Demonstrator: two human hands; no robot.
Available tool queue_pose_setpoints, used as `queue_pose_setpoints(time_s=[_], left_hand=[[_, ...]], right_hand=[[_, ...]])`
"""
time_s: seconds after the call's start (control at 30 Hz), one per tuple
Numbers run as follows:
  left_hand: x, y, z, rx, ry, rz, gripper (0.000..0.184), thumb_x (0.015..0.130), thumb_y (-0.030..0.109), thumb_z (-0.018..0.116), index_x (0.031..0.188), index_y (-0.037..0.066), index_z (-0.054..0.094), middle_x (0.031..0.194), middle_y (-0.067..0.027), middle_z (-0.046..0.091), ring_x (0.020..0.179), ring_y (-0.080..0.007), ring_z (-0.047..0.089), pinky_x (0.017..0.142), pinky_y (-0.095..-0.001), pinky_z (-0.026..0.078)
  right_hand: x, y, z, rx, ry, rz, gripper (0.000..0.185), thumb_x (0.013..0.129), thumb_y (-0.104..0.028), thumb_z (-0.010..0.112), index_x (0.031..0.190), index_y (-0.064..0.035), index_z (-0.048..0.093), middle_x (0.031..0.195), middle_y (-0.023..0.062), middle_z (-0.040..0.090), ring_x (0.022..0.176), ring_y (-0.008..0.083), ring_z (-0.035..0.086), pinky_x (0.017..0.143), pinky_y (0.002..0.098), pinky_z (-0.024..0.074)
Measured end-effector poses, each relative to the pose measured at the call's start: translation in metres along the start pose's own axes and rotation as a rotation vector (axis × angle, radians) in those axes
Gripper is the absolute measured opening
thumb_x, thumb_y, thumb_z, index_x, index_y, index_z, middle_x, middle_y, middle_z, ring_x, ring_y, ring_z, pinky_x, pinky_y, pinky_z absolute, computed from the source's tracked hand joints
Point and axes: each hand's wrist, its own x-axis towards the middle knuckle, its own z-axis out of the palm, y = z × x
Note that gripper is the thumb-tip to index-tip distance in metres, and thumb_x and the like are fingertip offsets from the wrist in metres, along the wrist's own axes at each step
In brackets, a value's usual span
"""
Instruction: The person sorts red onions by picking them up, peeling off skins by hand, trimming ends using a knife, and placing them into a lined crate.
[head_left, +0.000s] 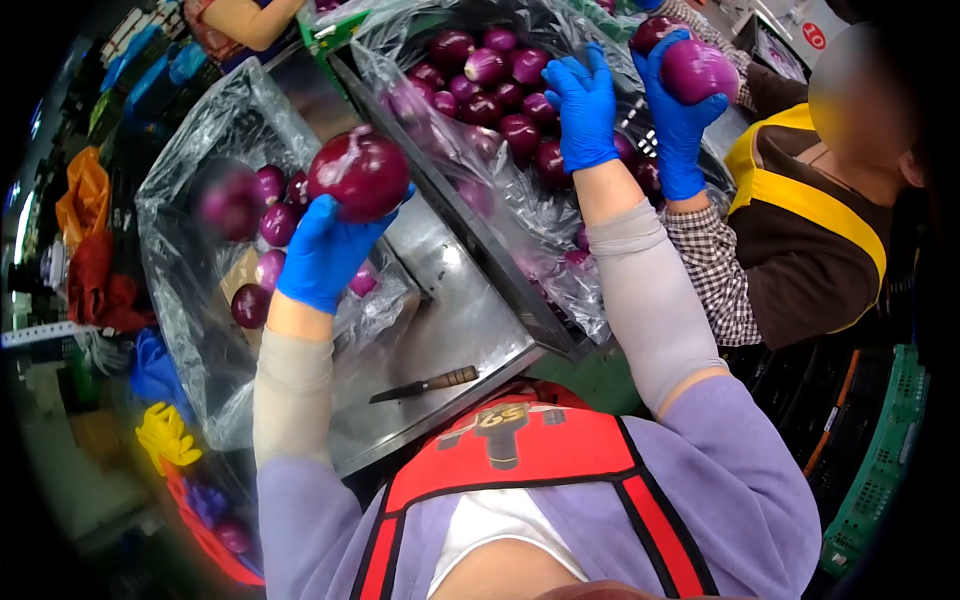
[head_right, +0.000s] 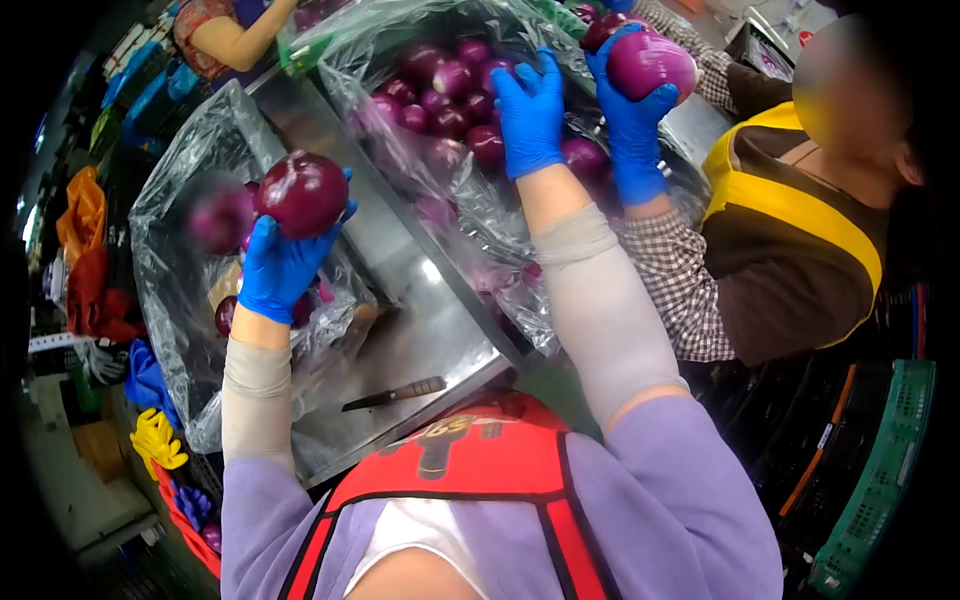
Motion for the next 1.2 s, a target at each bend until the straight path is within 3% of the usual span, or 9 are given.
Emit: queue_pose_setpoints(time_s=[0.2, 0.27, 0.37, 0.47, 0.53, 0.67, 0.77, 0.87, 1.2], left_hand=[[-0.034, -0.014, 0.022, -0.026, 0.0, 0.144, 0.098, 0.064, 0.024, 0.081, 0.143, 0.005, 0.026, 0.145, -0.0224, 0.03, 0.134, -0.0412, 0.03, 0.11, -0.0572, 0.029], [-0.05, -0.023, 0.037, -0.096, 0.07, 0.173, 0.094, 0.069, 0.041, 0.076, 0.142, 0.006, 0.028, 0.142, -0.0302, 0.03, 0.13, -0.0475, 0.032, 0.1, -0.0572, 0.042], [-0.075, -0.03, 0.04, -0.226, -0.02, 0.168, 0.093, 0.074, 0.058, 0.066, 0.141, 0.008, 0.029, 0.142, -0.0251, 0.033, 0.128, -0.0469, 0.036, 0.088, -0.0578, 0.051], [-0.103, -0.032, 0.042, -0.572, -0.031, 0.177, 0.095, 0.073, 0.061, 0.065, 0.142, 0.007, 0.028, 0.142, -0.0232, 0.034, 0.13, -0.0468, 0.033, 0.085, -0.056, 0.053], [-0.118, -0.027, 0.047, -0.525, 0.046, 0.215, 0.093, 0.076, 0.062, 0.062, 0.142, 0.007, 0.027, 0.142, -0.0235, 0.034, 0.131, -0.0464, 0.031, 0.079, -0.052, 0.057], [-0.141, -0.029, 0.049, -0.539, 0.04, 0.217, 0.085, 0.083, 0.061, 0.054, 0.142, 0.007, 0.028, 0.14, -0.0228, 0.036, 0.13, -0.043, 0.035, 0.071, -0.0453, 0.061], [-0.152, -0.04, 0.047, -0.665, 0.11, 0.321, 0.087, 0.083, 0.07, 0.042, 0.139, 0.005, 0.03, 0.136, -0.0348, 0.035, 0.111, -0.0473, 0.053, 0.07, -0.0489, 0.061], [-0.159, -0.041, 0.049, -0.541, 0.209, 0.303, 0.078, 0.086, 0.065, 0.044, 0.14, 0.01, 0.033, 0.138, -0.0212, 0.041, 0.123, -0.0399, 0.045, 0.067, -0.0421, 0.061], [-0.161, -0.047, 0.046, -0.683, 0.102, 0.322, 0.087, 0.08, 0.066, 0.054, 0.142, 0.01, 0.029, 0.141, -0.0284, 0.031, 0.13, -0.0449, 0.032, 0.069, -0.0389, 0.061]], right_hand=[[-0.033, -0.01, 0.018, -0.029, -0.364, -0.164, 0.05, 0.084, -0.002, 0.065, 0.13, -0.0024, 0.046, 0.113, 0.0094, 0.057, 0.099, 0.0142, 0.057, 0.088, 0.0261, 0.0473], [-0.05, -0.024, 0.023, -0.028, -0.442, -0.249, 0.04, 0.086, -0.002, 0.063, 0.124, 0.0003, 0.052, 0.109, 0.0076, 0.06, 0.099, 0.0137, 0.058, 0.088, 0.0255, 0.0472], [-0.116, -0.084, 0.02, 0.005, -0.658, -0.13, 0.031, 0.085, -0.001, 0.062, 0.115, 0.0038, 0.056, 0.112, 0.0085, 0.061, 0.101, 0.0142, 0.059, 0.088, 0.0273, 0.0473], [-0.19, -0.094, -0.014, -0.159, -1.1, -0.24, 0.027, 0.082, -0.004, 0.064, 0.108, 0.0019, 0.061, 0.103, 0.0106, 0.064, 0.091, 0.0183, 0.064, 0.081, 0.0296, 0.0499], [-0.231, -0.073, -0.017, -0.225, -1.394, -0.012, 0.023, 0.081, -0.011, 0.066, 0.103, -0.0051, 0.064, 0.094, 0.0117, 0.064, 0.08, 0.0262, 0.065, 0.074, 0.0322, 0.0518], [-0.282, 0.041, -0.042, -0.588, -1.413, -0.17, 0.027, 0.078, -0.021, 0.068, 0.103, -0.0117, 0.061, 0.098, 0.0122, 0.062, 0.085, 0.0325, 0.061, 0.073, 0.0396, 0.051], [-0.297, 0.065, -0.049, -0.762, -1.493, -0.299, 0.037, 0.076, -0.026, 0.07, 0.108, -0.0131, 0.057, 0.102, 0.0118, 0.059, 0.09, 0.033, 0.058, 0.074, 0.0423, 0.05], [-0.306, 0.077, -0.05, -0.923, -1.637, -0.276, 0.044, 0.074, -0.03, 0.07, 0.112, -0.0136, 0.055, 0.1, 0.0109, 0.057, 0.093, 0.031, 0.057, 0.073, 0.0427, 0.05], [-0.308, 0.087, -0.046, -1.137, -1.762, -0.197, 0.025, 0.078, -0.027, 0.063, 0.098, -0.0121, 0.061, 0.093, 0.013, 0.061, 0.084, 0.0325, 0.062, 0.072, 0.0441, 0.0513]])
